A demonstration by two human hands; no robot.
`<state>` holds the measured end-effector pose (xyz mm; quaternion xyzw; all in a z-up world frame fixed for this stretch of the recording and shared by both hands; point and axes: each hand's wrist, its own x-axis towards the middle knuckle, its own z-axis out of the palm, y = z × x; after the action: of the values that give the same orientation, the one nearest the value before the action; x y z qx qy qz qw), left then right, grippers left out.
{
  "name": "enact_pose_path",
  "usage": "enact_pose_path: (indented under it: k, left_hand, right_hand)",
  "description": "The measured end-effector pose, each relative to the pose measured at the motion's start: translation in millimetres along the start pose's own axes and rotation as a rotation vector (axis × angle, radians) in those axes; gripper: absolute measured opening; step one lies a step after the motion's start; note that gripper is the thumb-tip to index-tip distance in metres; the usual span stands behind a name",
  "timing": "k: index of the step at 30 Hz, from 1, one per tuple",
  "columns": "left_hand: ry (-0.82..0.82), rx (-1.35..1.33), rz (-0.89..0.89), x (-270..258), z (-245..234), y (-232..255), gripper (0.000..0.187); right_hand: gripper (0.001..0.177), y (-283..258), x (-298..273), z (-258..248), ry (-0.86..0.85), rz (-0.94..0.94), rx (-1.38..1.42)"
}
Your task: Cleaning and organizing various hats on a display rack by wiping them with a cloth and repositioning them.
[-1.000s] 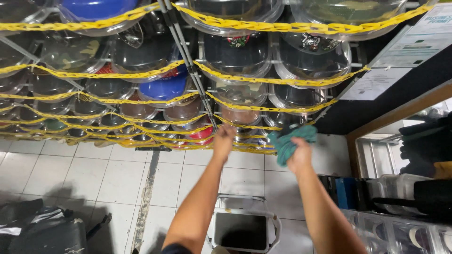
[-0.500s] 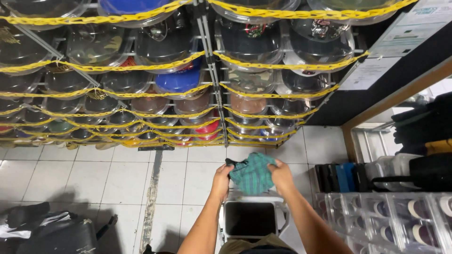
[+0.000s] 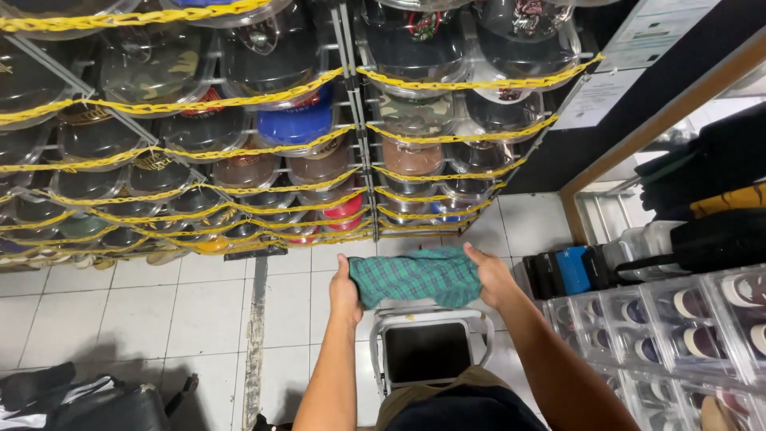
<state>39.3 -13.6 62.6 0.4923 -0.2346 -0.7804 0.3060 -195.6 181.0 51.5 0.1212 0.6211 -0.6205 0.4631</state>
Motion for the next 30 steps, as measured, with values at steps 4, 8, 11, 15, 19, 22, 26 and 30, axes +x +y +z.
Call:
enact_pose_path:
  k: [4, 8, 11, 15, 19, 22, 26, 30]
  left_hand:
    - [-0.046, 0.254, 0.016, 24.8, -37.5, -20.0, 0.063]
    - [-0.204, 0.402, 0.117, -5.9, -30.8, -11.2, 0.097]
    - [-0.315, 0.766, 0.194, -19.0, -20.7, -11.2, 0.075]
    - [-0.268, 1.333, 0.371, 20.1, -49.0, -35.5, 0.052]
    - [-0.123, 1.312, 0.496, 28.4, -53.5, -45.5, 0.015]
    - [-0.124, 1.226, 0.555, -21.6, -21.4, -6.6, 0.025]
    - [-0.137, 1.151, 0.479, -14.8, -14.2, -4.5, 0.036]
    - [-0.046, 1.047, 0.558, 52.3, -36.8, -74.9, 0.036]
  right_hand:
    - [0.03, 38.2, 66.5, -30.9, -0.005, -0.104, -0.03]
    - [0.023, 49.6, 88.3, -39.8, 0.003, -0.22, -0.043]
    - [0.031, 37.4, 71.2, -32.3, 0.043, -0.266, -0.077]
    - [0.05, 12.0, 11.4, 5.7, 0.096, -0.355, -0.137]
    - [0.034, 4.4, 36.7, -0.3, 0.099, -0.275, -0.161]
    - [0.03, -2.1, 43.1, 8.2, -0.007, -0.286, -0.338]
    - [0.056, -18.9, 12.9, 18.8, -0.29, -0.413, -1.108]
    - [0.045, 36.4, 109.8, -19.0, -0.575, -0.592, -1.335]
